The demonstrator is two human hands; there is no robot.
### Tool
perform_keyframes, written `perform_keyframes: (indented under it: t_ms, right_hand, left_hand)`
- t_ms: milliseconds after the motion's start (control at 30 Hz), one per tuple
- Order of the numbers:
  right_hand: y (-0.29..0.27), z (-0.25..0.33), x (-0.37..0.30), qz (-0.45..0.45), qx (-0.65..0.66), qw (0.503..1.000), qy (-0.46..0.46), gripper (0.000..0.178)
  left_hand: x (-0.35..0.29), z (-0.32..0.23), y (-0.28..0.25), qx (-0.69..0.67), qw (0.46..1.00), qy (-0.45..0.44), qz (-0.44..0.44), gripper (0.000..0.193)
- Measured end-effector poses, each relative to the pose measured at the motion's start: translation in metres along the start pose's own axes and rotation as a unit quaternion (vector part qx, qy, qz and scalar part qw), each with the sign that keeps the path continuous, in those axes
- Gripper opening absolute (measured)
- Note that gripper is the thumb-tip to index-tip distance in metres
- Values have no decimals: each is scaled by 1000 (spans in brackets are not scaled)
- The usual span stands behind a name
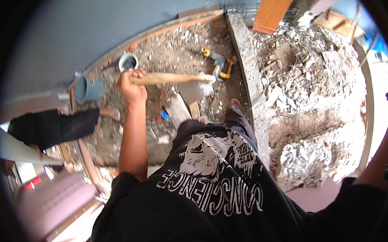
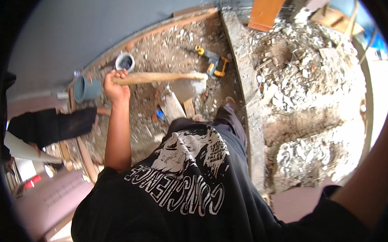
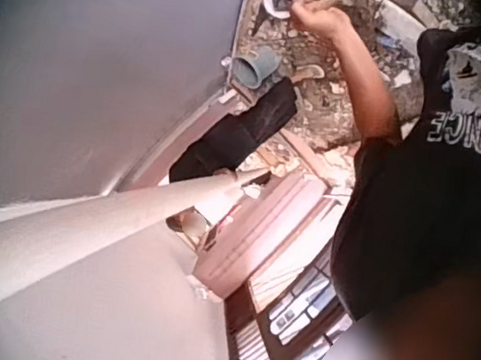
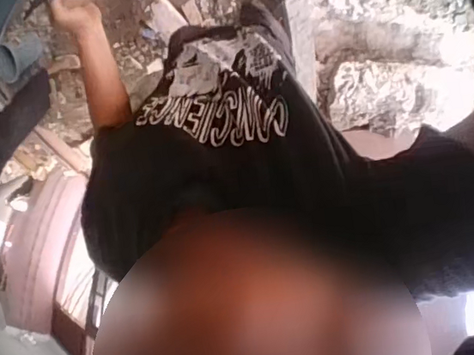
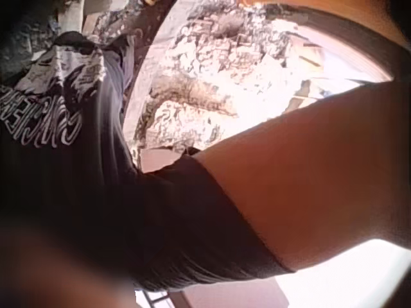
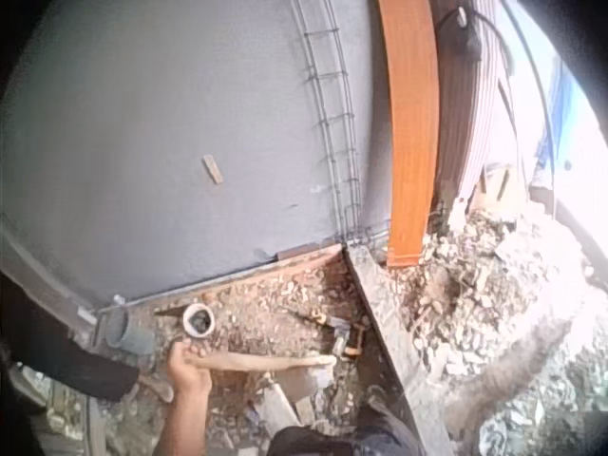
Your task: The person uses a pickaxe to break up a concrete floor, repeatedly striking and prying at the surface to create a trench. The person then places a long white pipe into the trench.
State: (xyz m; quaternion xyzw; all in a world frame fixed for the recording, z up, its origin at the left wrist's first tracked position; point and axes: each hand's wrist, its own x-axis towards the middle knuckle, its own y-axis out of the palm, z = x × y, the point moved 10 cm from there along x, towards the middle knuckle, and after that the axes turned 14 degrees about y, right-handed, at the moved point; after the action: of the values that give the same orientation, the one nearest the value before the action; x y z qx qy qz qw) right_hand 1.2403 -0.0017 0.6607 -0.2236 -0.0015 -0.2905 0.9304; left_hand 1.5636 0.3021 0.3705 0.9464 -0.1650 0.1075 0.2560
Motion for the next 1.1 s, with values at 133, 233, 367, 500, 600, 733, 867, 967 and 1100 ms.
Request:
perform_keyframes:
  t_ms: [133,233,367,500,600,733,867,967,1100]
  right_hand:
    - [-2,-68,48,78,-89,991,55,91]
    - [19,-86,93,128,-121,983,55,90]
    - [65,-81,155,178,-142,973,21,89]
    - [146,-73,204,228,-129,965,-25,89]
    - [272,-111,210,299,-117,947,-15,89]
    - [455,-147,157,458,-83,885,-26,83]
    - [517,-164,185,412,-47,909,-42,38]
    - [540,-188,234,368,-8,930,3,36]
    - [567,-252,283,383,28,919,92,26]
  left_hand:
    - [-3,29,-18,-4,996,-14,-93,18]
    - [-12,40,-38,45,983,-2,-180,13]
    - [-3,46,-37,42,980,35,-190,11]
    - [20,29,-25,55,986,67,-143,10]
    - [40,7,-10,140,981,106,-85,4]
    - [56,-33,0,473,865,129,-104,19]
    - [97,-24,-2,193,978,-78,32,28]
    - [93,-105,-12,342,919,199,-8,43]
    - [-6,-105,-115,440,896,13,-52,55]
